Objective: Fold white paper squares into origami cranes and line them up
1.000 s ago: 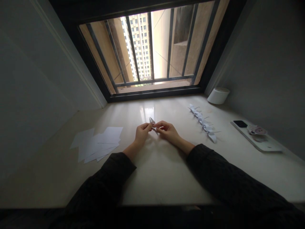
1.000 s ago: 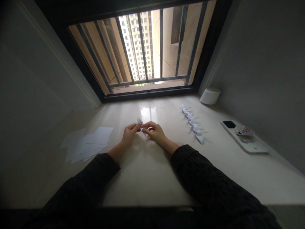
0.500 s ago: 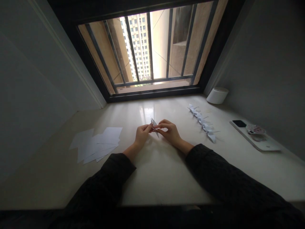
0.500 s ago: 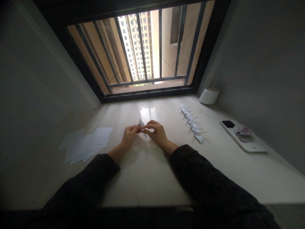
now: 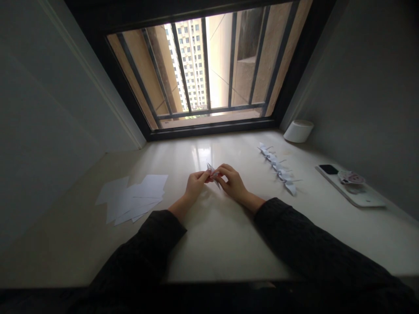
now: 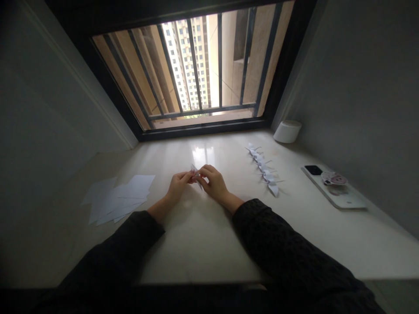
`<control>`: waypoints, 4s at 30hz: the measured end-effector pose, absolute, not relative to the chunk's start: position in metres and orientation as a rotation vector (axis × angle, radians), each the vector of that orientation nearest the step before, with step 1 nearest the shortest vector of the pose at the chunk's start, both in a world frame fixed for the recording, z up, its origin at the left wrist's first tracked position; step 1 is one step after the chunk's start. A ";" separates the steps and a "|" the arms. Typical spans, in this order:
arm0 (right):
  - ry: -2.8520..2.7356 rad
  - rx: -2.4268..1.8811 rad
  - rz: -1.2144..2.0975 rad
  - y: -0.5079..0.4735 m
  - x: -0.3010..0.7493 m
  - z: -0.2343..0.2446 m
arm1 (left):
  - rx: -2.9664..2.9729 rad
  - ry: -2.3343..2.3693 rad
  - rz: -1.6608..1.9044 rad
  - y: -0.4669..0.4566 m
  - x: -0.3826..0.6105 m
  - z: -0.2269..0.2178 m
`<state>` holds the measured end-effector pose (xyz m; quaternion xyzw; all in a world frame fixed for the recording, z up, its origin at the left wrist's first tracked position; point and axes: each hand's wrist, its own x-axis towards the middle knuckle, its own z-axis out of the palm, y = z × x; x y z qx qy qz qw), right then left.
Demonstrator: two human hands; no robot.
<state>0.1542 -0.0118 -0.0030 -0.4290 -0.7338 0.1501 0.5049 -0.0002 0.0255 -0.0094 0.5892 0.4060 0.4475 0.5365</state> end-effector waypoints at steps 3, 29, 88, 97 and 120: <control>-1.783 -1.064 0.324 -0.013 0.154 -0.002 | 1.410 0.969 1.050 0.026 0.000 -0.010; -1.431 -0.993 0.748 0.001 0.154 -0.016 | 1.343 0.996 1.138 0.026 -0.001 -0.010; -1.346 -1.158 0.735 -0.007 0.148 -0.010 | 1.403 0.996 1.307 0.019 0.002 -0.002; -1.544 -1.310 0.274 -0.017 0.149 -0.005 | 1.519 1.078 1.152 0.015 0.003 -0.002; -1.730 -1.004 0.409 -0.005 0.156 -0.011 | 1.490 1.062 1.184 0.020 -0.001 -0.007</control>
